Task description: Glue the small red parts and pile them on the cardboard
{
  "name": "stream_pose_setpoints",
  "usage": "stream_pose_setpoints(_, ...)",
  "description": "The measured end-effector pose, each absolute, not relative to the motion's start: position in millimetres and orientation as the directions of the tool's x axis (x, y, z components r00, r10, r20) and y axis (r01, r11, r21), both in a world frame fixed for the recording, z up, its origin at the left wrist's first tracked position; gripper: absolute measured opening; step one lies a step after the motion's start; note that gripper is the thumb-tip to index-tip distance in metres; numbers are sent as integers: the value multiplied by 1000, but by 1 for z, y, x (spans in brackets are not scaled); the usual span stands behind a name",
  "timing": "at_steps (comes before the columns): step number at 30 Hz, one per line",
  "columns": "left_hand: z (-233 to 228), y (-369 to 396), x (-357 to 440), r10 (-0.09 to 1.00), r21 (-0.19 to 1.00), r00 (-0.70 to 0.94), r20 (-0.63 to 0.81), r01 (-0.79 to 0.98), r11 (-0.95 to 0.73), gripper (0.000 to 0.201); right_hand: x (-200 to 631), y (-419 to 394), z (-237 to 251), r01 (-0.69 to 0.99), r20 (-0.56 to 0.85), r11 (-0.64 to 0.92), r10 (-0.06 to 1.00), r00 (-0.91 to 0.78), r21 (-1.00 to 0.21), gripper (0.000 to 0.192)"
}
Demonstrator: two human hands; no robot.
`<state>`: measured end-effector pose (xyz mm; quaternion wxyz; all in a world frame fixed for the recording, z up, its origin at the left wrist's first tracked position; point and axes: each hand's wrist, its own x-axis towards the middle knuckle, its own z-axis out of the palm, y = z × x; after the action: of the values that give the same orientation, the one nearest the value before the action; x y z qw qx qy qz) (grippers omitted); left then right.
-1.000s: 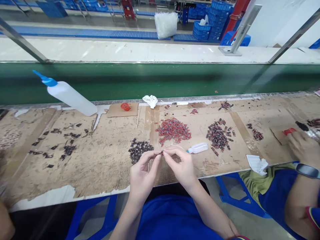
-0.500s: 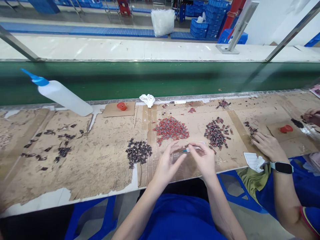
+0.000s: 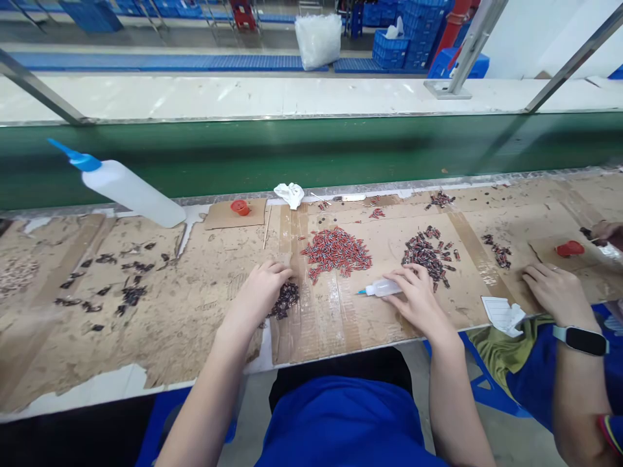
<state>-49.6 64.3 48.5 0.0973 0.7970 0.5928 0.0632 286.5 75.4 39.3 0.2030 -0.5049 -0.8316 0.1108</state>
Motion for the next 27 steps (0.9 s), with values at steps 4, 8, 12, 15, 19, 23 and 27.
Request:
stream_pose_setpoints(4,56,69,-44,953,123,285,-106,954,-272,32,285,72,45,727,232,416,909,-346,-547,25)
stream_pose_setpoints(8,54,66,-45,952,75,274,-140,961,-265,31,277,65,48,510,140,183,983,-121,-840,39)
stream_pose_setpoints(12,44,65,-46,967,154,255,-3,955,-252,31,262,61,45,137,94,84,993,69,-987,40)
stream_pose_setpoints(15,41,61,-41,962,295,248,115,916,-272,28,252,63,42,-198,-29,11,979,200,-980,40)
stream_pose_setpoints(19,39,43,-12,945,492,261,196,808,-325,21,240,67,40,-448,-191,-49,941,279,-893,37)
stream_pose_setpoints(23,28,23,24,949,593,188,253,745,-306,14,229,67,40,-445,-236,-110,942,238,-889,35)
stream_pose_setpoints(27,13,14,35,953,515,60,297,830,-213,11,219,61,35,-318,-188,-106,953,237,-942,31)
